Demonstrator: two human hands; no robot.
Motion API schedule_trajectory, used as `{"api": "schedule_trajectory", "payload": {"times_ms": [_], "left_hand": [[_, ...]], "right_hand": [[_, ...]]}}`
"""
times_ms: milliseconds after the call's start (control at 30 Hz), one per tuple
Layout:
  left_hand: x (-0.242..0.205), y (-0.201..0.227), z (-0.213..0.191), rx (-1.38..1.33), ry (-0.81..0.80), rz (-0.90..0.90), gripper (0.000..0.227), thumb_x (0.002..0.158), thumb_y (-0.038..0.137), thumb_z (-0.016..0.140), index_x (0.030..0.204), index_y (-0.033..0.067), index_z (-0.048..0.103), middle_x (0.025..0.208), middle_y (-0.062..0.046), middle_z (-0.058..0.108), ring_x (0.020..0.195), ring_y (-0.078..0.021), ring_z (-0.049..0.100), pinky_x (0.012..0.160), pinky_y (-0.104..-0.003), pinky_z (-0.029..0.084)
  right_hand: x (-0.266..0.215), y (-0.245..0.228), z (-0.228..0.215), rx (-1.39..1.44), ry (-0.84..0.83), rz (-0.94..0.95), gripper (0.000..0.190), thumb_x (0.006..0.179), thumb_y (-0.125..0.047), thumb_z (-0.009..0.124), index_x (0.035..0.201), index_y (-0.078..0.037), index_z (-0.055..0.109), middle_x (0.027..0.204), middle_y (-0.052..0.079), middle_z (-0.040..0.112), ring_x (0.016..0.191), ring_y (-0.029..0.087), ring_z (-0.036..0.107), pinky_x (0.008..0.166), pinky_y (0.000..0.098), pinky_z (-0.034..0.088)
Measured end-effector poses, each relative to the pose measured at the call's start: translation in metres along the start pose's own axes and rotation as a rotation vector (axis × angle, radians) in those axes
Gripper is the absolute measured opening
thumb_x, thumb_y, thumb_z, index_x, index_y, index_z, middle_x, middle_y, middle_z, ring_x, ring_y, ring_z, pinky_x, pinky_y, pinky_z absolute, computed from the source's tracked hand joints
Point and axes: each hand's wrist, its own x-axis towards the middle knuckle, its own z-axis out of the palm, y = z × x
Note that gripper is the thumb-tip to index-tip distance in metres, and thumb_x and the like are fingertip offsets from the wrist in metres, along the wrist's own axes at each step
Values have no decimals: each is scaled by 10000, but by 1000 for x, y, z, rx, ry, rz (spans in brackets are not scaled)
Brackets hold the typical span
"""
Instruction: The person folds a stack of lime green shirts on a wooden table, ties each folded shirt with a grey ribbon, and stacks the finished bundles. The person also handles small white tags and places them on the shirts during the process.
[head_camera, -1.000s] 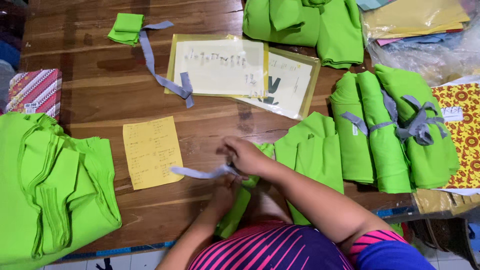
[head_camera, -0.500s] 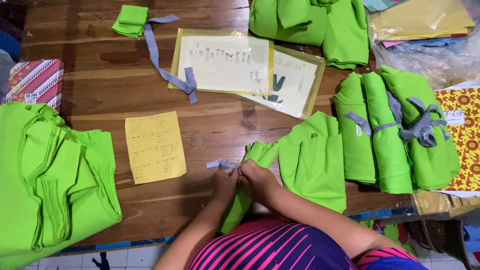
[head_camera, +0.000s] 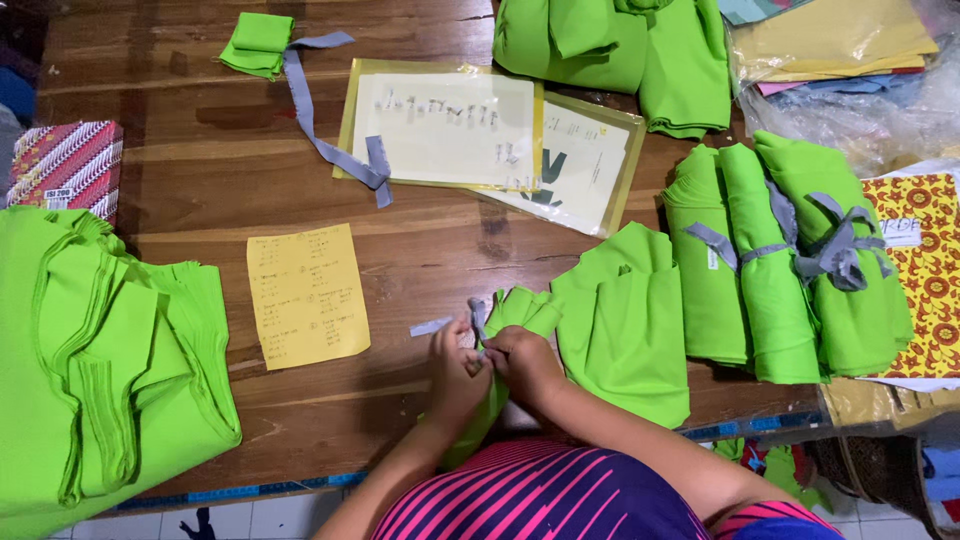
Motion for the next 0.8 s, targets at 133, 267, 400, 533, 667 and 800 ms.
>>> {"api": "schedule_trajectory", "payload": {"times_ms": [133,267,400,533,667,800], "left_hand": [[-7,-13,2,495,54,460,471,715,-16,681,1126,94,478,1157,-140,434,1076,-349,478,884,-446,447],[-9,-13,-8,577,-147,542,327,656,71,660,912,196,499,1020,-39,462,965,-296,527,763,-362,461],[4,-41,-2,610,-132,603,212,725,112,705,750,175,504,893,-20,516,822,-272,588,683,-397,486],[19,-62,1,750,39,766,196,770,266,655,688,223,482,813,42,514,688,-194,578,580,-329,485],[17,-45,-11,852,-19,818,198,886,285,569,723,185,520,853,22,549,719,-215,612,572,-339,497],[22,-30,-25,1073,-169,998,128,821,171,626,705,169,572,799,-22,563,830,-226,608,662,-343,494]], "right_hand": [[-7,15,6,37,-69,90,40,825,-156,696,831,-135,730,793,82,665,797,307,690,708,400,559],[-15,29,12,463,-271,192,69,824,-93,696,761,-112,718,766,28,558,774,184,560,742,319,481],[-15,49,24,770,-347,496,91,778,-24,602,757,-58,683,815,48,523,813,195,497,772,317,412],[-7,69,30,867,-416,638,132,819,-5,564,806,-64,682,782,21,563,758,151,516,726,268,376],[3,88,33,923,-435,685,37,842,-47,670,818,-28,691,700,107,691,621,174,669,601,256,480],[16,64,12,803,-477,598,53,835,-77,711,842,-24,709,635,40,639,556,102,575,549,210,410]]}}
